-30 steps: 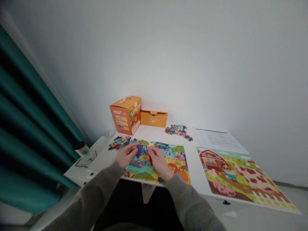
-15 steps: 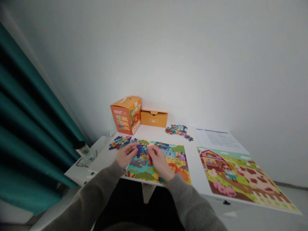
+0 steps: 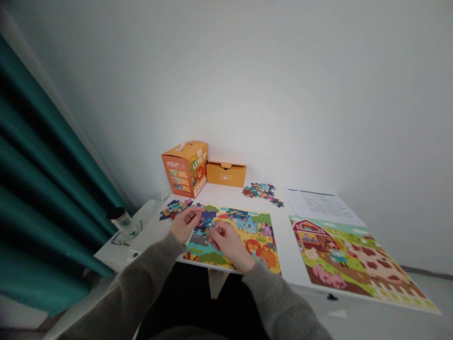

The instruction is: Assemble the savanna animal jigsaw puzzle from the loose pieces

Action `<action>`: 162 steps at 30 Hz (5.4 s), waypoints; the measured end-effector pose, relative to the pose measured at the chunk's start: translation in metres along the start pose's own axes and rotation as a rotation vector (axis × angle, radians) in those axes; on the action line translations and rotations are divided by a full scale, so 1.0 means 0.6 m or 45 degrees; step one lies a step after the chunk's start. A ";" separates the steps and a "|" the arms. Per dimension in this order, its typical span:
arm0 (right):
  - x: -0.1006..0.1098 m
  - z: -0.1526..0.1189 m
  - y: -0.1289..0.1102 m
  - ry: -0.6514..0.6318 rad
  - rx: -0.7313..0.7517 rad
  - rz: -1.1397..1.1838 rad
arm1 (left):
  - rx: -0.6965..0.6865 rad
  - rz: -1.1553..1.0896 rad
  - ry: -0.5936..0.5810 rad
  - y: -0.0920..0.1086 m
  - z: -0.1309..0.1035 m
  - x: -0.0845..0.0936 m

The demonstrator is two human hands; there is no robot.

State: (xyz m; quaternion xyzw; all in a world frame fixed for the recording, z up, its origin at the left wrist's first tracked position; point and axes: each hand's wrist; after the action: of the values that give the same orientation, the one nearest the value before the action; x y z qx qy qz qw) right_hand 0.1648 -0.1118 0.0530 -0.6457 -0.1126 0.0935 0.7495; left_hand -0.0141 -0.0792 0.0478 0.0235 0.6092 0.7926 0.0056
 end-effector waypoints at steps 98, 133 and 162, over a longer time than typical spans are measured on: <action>0.110 -0.015 0.019 -0.208 0.542 -1.197 | -0.487 0.957 0.267 -0.099 0.014 0.157; 0.079 -0.015 -0.027 -0.168 0.767 -0.937 | 0.148 -0.216 -0.381 -0.013 -0.031 -0.016; 0.067 -0.019 -0.040 -0.050 0.771 -0.915 | 0.166 -0.174 -0.403 -0.014 -0.043 -0.010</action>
State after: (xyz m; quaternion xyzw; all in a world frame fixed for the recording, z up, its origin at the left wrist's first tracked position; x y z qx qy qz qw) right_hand 0.2066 -0.1148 0.0772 -0.3161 -0.3108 -0.1313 0.8867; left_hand -0.0095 -0.1019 0.0327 0.1067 0.6509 0.7357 0.1536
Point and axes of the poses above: each hand's wrist, its own z-axis towards the middle knuckle, its own x-axis out of the back of the hand, y = z × x, and after that the axes turned 5 degrees about x, right-handed
